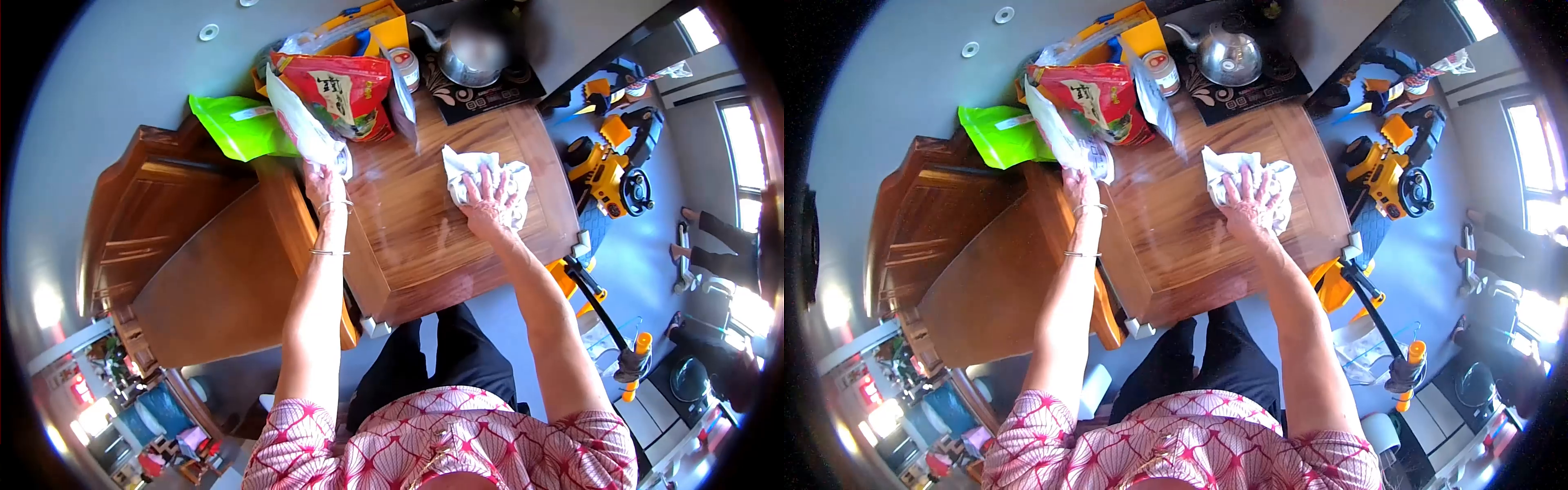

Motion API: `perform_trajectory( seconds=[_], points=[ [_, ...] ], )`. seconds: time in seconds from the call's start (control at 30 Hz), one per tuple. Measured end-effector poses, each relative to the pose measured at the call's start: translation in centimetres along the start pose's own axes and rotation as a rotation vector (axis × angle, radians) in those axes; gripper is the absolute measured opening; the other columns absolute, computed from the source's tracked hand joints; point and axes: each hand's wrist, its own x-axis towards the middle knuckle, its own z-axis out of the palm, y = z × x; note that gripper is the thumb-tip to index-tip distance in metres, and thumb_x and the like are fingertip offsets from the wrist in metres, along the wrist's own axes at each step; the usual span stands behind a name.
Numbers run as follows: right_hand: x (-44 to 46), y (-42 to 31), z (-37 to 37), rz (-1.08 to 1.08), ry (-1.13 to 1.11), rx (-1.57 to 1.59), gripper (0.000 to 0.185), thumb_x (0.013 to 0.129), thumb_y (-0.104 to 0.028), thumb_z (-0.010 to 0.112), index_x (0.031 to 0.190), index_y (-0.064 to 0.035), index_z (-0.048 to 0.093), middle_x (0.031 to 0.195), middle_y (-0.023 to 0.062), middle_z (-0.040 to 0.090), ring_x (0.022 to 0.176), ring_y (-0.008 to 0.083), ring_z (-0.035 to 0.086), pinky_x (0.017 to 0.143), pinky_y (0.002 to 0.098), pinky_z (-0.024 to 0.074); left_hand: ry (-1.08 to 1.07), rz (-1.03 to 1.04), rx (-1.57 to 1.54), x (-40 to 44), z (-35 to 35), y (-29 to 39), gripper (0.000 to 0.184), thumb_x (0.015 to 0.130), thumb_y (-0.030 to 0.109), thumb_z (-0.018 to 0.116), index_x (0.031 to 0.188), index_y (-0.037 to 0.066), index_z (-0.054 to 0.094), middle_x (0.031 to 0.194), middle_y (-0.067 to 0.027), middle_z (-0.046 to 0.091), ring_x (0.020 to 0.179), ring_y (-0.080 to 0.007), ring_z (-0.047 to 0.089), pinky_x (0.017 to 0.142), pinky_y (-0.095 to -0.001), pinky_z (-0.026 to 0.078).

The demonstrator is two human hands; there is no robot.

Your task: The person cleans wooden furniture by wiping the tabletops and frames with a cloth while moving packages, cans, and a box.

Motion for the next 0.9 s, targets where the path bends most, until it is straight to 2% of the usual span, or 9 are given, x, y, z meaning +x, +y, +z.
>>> perform_trajectory(
  seconds=[0.07, 0.13, 0.27, 0.3, 0.4, 0.47, 0.6, 0.77, 0.9],
  points=[
    [-0.1, -0.2, -0.2, 0.008, -0.026, -0.003, 0.066, 0.086, -0.035, 0.055, 0.143, -0.0299, 0.022, 0.152, 0.0079, -0.001, 0.136, 0.0442, -0.008, 0.1, 0.0701, 0.0029, 0.074, 0.093, -0.144, -0.2, 0.2, -3.0, 0.036, 0.086, 0.014, 0.049, 0.12, 0.004, 0.052, 0.113, -0.0161, 0.06, 0.1, -0.0271, 0.059, 0.084, -0.0359, 0.045],
    [0.0, -0.2, -0.2, 0.017, 0.004, -0.024, 0.066, 0.085, -0.035, 0.056, 0.142, -0.03, 0.023, 0.152, 0.0077, 0.002, 0.137, 0.0436, -0.004, 0.1, 0.0692, 0.0042, 0.004, -0.046, -0.368, -0.5, -0.9, -4.5, 0.032, 0.087, 0.013, 0.049, 0.117, 0.003, 0.053, 0.109, -0.0141, 0.061, 0.097, -0.024, 0.058, 0.083, -0.0349, 0.045],
    [0.1, -0.1, 0.0, 0.014, -0.002, -0.043, 0.065, 0.085, -0.035, 0.056, 0.142, -0.0307, 0.024, 0.152, 0.0073, 0.002, 0.137, 0.0433, -0.005, 0.101, 0.0692, 0.0041, -0.039, -0.034, -0.355, -3.2, -4.3, -4.4, 0.031, 0.087, 0.013, 0.055, 0.115, 0.0, 0.054, 0.108, -0.0101, 0.06, 0.098, -0.0202, 0.056, 0.08, -0.033, 0.047],
    [0.0, -0.2, -0.3, 0.013, -0.015, -0.046, 0.065, 0.085, -0.035, 0.056, 0.142, -0.0313, 0.024, 0.152, 0.007, 0.001, 0.137, 0.0432, -0.005, 0.101, 0.0687, 0.0044, -0.033, -0.251, -0.518, -4.0, -5.1, -3.2, 0.032, 0.088, 0.014, 0.056, 0.116, -0.001, 0.054, 0.108, -0.0097, 0.06, 0.095, -0.0195, 0.058, 0.077, -0.0329, 0.048],
    [0.2, -0.2, 0.1, 0.04, -0.023, -0.03, 0.065, 0.086, -0.034, 0.056, 0.142, -0.0316, 0.023, 0.152, 0.0068, 0.001, 0.137, 0.0431, -0.006, 0.102, 0.0683, 0.0051, -0.133, -0.281, -0.229, -4.1, -7.9, -7.2, 0.034, 0.089, 0.015, 0.055, 0.117, -0.004, 0.052, 0.108, -0.012, 0.06, 0.091, -0.0197, 0.059, 0.074, -0.0322, 0.05],
    [0.0, -0.3, 0.0, 0.032, -0.003, -0.052, 0.065, 0.085, -0.034, 0.056, 0.142, -0.0314, 0.023, 0.152, 0.0062, 0.002, 0.137, 0.0433, -0.005, 0.101, 0.0686, 0.0067, -0.146, 0.082, -0.207, -4.9, -9.1, -6.8, 0.034, 0.091, 0.016, 0.052, 0.117, -0.006, 0.051, 0.107, -0.0165, 0.059, 0.088, -0.0212, 0.06, 0.073, -0.0336, 0.05],
    [0.1, -0.6, -0.4, 0.057, -0.024, -0.085, 0.065, 0.086, -0.034, 0.055, 0.142, -0.0318, 0.022, 0.152, 0.0053, 0.001, 0.137, 0.0434, -0.004, 0.102, 0.0682, 0.0074, -0.095, 0.202, -0.142, -4.4, -9.5, -2.2, 0.036, 0.092, 0.014, 0.047, 0.122, -0.006, 0.045, 0.109, -0.0174, 0.058, 0.099, -0.0244, 0.056, 0.085, -0.0357, 0.044],
    [0.3, -0.6, 0.0, 0.067, -0.027, -0.102, 0.065, 0.086, -0.036, 0.055, 0.142, -0.0318, 0.021, 0.152, 0.0055, 0.001, 0.137, 0.0437, -0.004, 0.102, 0.0674, 0.0046, -0.062, 0.207, -0.381, -0.2, -6.9, 5.4, 0.056, 0.092, 0.022, 0.049, 0.136, -0.002, 0.024, 0.131, -0.0191, 0.041, 0.113, -0.0247, 0.049, 0.093, -0.0349, 0.042],
    [0.0, -0.3, -0.1, 0.045, -0.01, -0.106, 0.065, 0.086, -0.036, 0.055, 0.142, -0.0318, 0.021, 0.152, 0.0064, 0.003, 0.137, 0.044, -0.003, 0.102, 0.0672, 0.004, 0.085, 0.199, -0.387, 3.3, -6.0, 8.1, 0.077, 0.082, 0.015, 0.065, 0.136, 0.001, 0.012, 0.128, -0.0211, 0.038, 0.114, -0.028, 0.047, 0.095, -0.0376, 0.044]
  ],
)
